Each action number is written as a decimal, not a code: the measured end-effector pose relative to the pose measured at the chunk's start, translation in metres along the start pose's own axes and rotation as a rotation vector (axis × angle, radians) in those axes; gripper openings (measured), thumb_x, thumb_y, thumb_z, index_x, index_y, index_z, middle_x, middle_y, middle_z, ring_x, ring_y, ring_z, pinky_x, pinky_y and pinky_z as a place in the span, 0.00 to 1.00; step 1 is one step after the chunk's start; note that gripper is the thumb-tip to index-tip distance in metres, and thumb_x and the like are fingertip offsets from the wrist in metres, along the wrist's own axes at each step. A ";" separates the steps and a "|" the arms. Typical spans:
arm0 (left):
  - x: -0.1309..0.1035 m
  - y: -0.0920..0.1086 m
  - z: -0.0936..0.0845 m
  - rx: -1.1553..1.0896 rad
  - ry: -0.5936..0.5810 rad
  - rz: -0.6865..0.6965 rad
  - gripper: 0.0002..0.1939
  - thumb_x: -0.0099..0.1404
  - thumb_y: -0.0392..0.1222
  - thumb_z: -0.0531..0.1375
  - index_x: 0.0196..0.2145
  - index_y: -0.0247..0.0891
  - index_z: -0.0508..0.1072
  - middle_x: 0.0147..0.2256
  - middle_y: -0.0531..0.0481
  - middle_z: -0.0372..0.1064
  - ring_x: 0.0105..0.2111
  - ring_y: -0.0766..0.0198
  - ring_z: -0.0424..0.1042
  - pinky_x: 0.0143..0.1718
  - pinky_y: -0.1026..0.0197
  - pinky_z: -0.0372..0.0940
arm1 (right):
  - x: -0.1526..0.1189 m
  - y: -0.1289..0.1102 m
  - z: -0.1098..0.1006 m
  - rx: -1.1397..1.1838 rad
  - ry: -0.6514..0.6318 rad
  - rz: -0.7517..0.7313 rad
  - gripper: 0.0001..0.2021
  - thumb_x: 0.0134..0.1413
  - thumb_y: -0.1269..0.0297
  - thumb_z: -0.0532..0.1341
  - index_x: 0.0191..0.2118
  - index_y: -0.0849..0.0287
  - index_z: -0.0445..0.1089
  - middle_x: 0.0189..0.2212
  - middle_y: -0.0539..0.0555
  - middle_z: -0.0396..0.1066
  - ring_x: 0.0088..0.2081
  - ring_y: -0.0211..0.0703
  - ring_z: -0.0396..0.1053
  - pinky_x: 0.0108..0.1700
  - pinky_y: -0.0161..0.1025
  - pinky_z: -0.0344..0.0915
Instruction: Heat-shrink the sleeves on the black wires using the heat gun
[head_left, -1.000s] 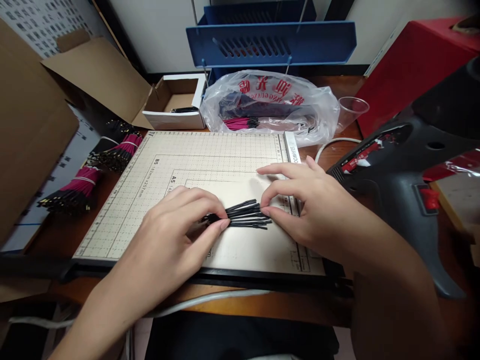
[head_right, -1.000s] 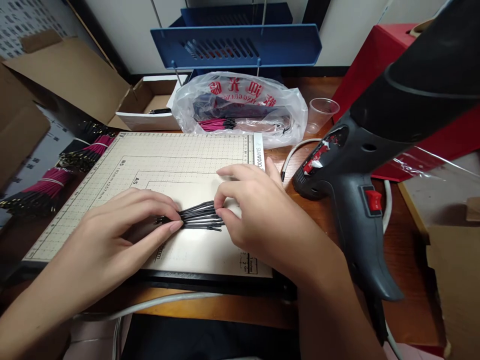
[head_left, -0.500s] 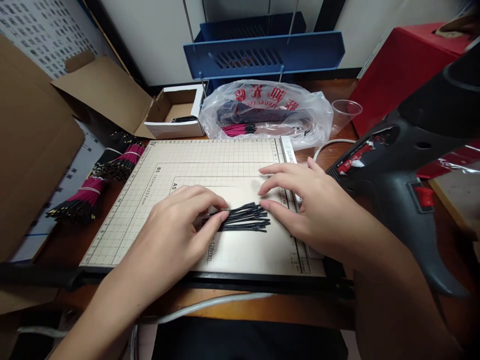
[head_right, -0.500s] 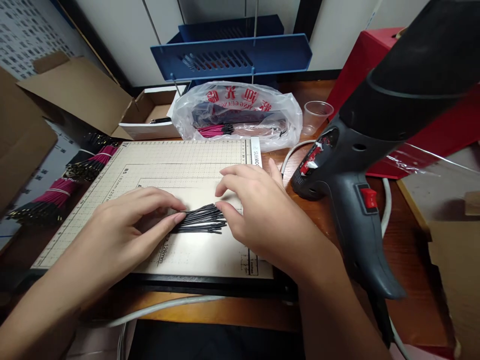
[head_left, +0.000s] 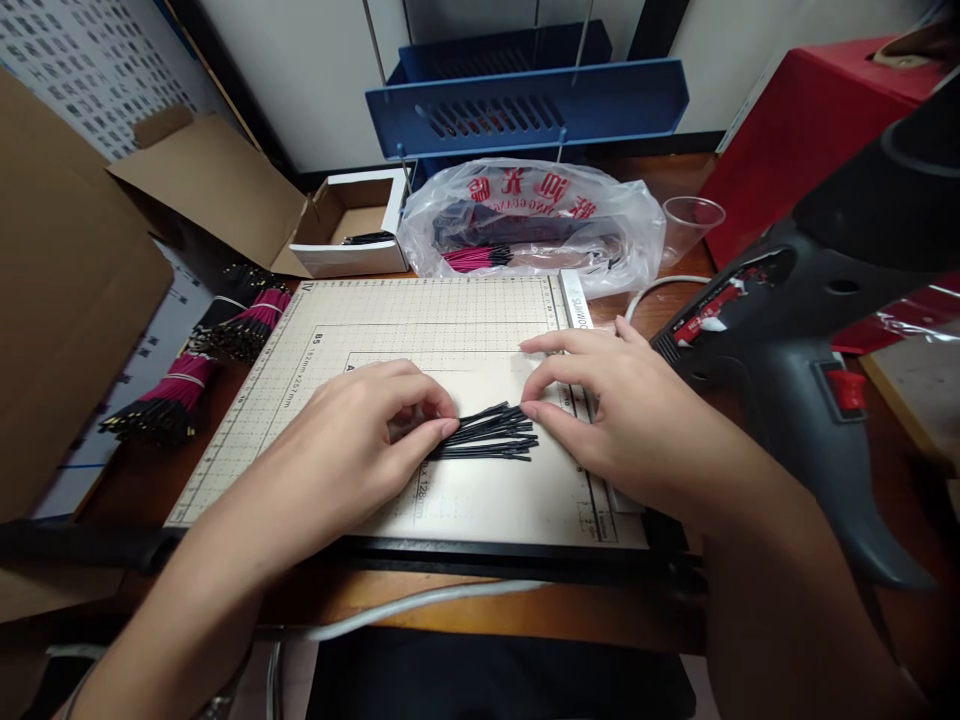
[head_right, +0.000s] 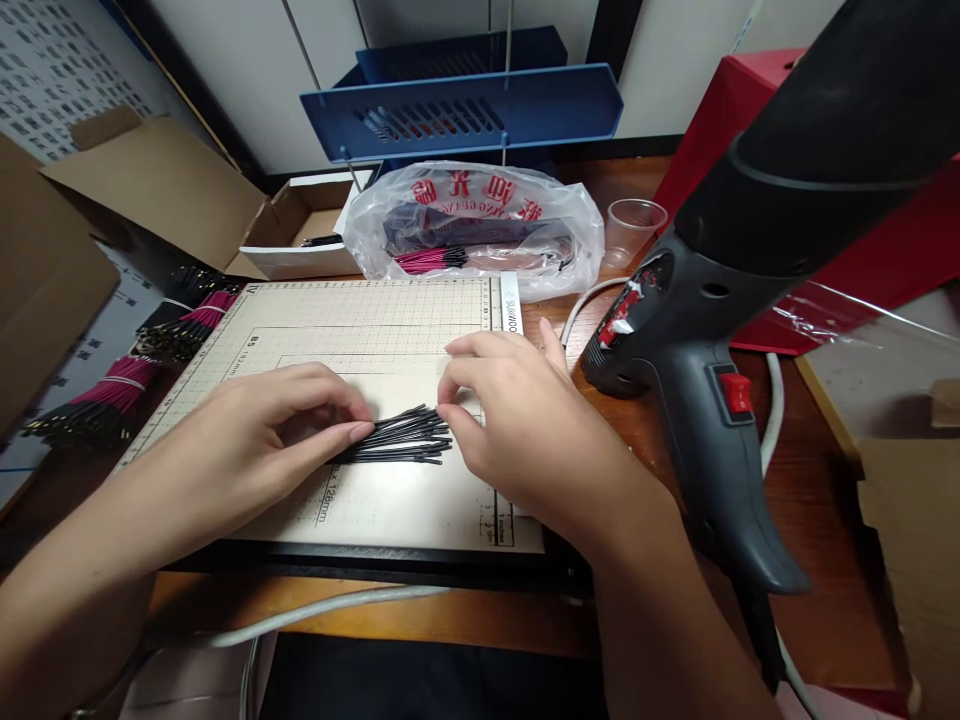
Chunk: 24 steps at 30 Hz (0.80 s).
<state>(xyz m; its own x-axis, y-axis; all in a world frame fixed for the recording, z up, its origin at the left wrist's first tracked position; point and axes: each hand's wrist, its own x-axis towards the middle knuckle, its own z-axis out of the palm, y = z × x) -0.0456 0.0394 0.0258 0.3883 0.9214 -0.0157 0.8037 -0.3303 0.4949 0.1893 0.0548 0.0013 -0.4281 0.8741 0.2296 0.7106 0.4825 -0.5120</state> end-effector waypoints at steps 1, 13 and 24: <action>0.000 0.001 0.000 -0.001 -0.009 0.006 0.08 0.68 0.44 0.59 0.35 0.43 0.78 0.37 0.51 0.77 0.37 0.58 0.75 0.38 0.57 0.65 | 0.000 0.000 0.000 -0.001 -0.005 0.001 0.08 0.58 0.70 0.60 0.30 0.53 0.75 0.53 0.51 0.76 0.58 0.52 0.70 0.67 0.75 0.42; -0.008 -0.002 0.005 0.074 0.215 -0.057 0.09 0.69 0.46 0.60 0.37 0.42 0.78 0.37 0.50 0.75 0.35 0.59 0.72 0.37 0.57 0.62 | -0.002 0.000 0.001 0.008 -0.024 -0.013 0.08 0.59 0.71 0.59 0.31 0.53 0.74 0.52 0.51 0.76 0.60 0.51 0.68 0.68 0.73 0.42; -0.017 0.001 0.006 0.017 0.157 0.093 0.06 0.71 0.42 0.60 0.38 0.42 0.78 0.40 0.51 0.75 0.42 0.59 0.72 0.44 0.58 0.64 | -0.004 0.001 -0.003 0.059 -0.006 -0.042 0.08 0.65 0.67 0.56 0.37 0.53 0.71 0.57 0.52 0.72 0.62 0.49 0.66 0.70 0.71 0.45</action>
<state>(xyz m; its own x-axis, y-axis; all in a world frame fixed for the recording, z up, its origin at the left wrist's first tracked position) -0.0489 0.0223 0.0212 0.3877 0.9067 0.1659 0.7753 -0.4181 0.4733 0.1930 0.0519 0.0025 -0.4605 0.8526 0.2471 0.6576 0.5146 -0.5502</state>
